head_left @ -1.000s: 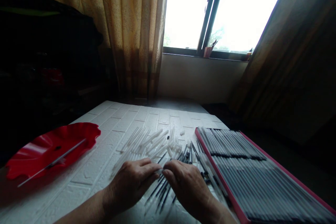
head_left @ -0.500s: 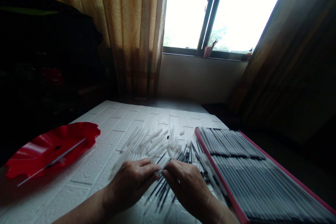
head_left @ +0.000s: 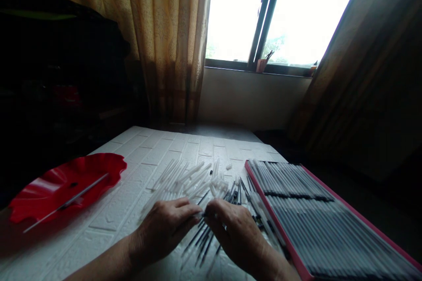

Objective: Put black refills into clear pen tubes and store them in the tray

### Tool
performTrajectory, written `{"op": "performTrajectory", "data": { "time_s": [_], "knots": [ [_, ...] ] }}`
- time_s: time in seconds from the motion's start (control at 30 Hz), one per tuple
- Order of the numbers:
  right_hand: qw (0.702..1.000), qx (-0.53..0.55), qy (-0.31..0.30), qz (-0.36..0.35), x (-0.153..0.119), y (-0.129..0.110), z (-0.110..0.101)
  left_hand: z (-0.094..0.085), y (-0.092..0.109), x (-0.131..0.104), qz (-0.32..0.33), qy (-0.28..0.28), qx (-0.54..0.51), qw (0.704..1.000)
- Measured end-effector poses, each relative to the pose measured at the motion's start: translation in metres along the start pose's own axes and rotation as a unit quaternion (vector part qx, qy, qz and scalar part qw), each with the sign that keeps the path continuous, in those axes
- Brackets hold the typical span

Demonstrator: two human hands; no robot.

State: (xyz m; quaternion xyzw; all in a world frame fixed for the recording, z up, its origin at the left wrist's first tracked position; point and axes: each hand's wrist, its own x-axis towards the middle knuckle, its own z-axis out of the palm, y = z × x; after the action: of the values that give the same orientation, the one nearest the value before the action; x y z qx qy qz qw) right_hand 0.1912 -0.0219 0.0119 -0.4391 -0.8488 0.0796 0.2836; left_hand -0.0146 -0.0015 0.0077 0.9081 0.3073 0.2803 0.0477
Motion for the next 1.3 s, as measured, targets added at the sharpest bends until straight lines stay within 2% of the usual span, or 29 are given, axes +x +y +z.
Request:
{"op": "performTrajectory", "data": {
  "time_s": [0.2, 0.3, 0.5, 0.77, 0.97, 1.3],
  "knots": [
    [0.998, -0.057, -0.035, 0.02, 0.0, 0.0, 0.001, 0.004, -0.001, -0.001, 0.008, -0.019, -0.001, 1.0],
    [0.998, -0.048, -0.035, 0.03, 0.0, -0.001, 0.0, 0.003, -0.001, 0.001, 0.007, -0.015, -0.008, 1.0],
    [0.999, -0.039, -0.016, 0.001, -0.002, 0.0, 0.0, 0.003, -0.001, 0.0, 0.003, -0.014, 0.0, 1.0],
    [0.998, -0.044, -0.04, 0.035, -0.001, 0.003, 0.001, 0.003, 0.0, -0.001, -0.001, -0.035, -0.004, 0.999],
    [0.998, -0.037, -0.048, -0.001, -0.002, 0.003, -0.005, 0.002, -0.002, 0.001, 0.001, -0.023, 0.007, 1.0],
    [0.999, -0.021, -0.044, -0.008, -0.004, 0.007, -0.01, 0.0, -0.001, 0.0, -0.019, -0.021, -0.029, 0.999]
  ]
}}
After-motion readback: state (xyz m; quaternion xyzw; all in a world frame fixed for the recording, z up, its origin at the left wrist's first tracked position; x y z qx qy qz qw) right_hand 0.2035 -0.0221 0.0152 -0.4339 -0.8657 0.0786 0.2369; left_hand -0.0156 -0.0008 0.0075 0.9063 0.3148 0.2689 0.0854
